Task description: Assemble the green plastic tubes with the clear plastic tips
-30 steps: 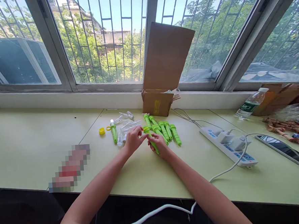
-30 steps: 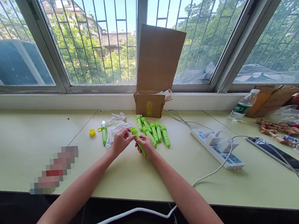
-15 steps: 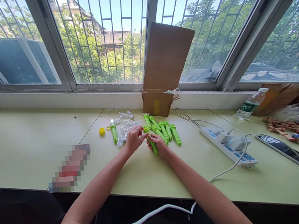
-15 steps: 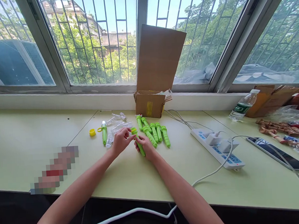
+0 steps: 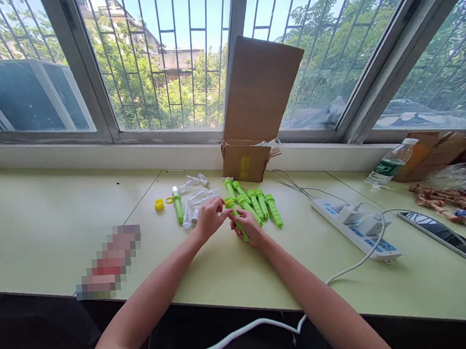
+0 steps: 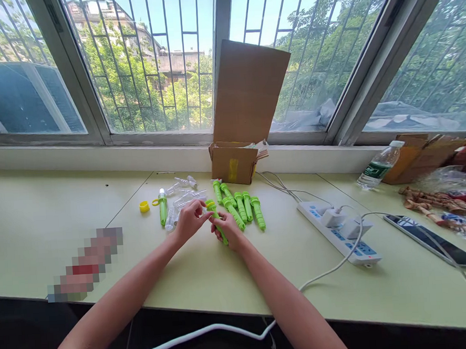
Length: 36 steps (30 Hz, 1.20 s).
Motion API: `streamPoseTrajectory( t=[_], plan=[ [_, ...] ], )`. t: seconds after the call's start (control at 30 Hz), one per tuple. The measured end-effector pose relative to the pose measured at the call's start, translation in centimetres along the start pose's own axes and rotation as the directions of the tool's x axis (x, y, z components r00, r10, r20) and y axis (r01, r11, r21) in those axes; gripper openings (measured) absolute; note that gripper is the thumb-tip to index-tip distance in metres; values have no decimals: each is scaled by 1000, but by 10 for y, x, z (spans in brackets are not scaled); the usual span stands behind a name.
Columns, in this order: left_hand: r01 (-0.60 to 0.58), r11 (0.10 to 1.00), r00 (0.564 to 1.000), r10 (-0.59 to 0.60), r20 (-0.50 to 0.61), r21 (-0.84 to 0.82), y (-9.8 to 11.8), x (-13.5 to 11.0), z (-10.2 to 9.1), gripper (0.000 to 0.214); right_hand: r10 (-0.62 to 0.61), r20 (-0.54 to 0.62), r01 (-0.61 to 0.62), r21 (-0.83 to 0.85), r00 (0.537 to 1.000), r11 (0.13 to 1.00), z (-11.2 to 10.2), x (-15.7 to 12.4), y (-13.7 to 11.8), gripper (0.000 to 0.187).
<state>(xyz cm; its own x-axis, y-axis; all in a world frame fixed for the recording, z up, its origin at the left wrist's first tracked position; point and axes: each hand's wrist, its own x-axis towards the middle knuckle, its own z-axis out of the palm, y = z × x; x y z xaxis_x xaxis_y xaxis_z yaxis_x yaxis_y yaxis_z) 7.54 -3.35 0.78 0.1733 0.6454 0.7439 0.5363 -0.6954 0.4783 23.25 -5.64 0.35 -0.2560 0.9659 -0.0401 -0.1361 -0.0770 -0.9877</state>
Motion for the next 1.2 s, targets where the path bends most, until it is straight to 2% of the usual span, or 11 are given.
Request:
streamPoseTrajectory(
  t=[0.37,0.63,1.2],
  plan=[
    [24,999,1000,-23,16,-33,-2,0,-1,27,-11,-28,11,4,1000,1000,1,-1,-1,52],
    [38,999,999,-38,6,-36,-2,0,-2,33,-43,-61,43,4,997,999,2,-3,1,47],
    [34,999,999,-34,9,-32,-3,2,-3,31,-76,-28,76,3,997,997,0,9,14,50]
  ],
)
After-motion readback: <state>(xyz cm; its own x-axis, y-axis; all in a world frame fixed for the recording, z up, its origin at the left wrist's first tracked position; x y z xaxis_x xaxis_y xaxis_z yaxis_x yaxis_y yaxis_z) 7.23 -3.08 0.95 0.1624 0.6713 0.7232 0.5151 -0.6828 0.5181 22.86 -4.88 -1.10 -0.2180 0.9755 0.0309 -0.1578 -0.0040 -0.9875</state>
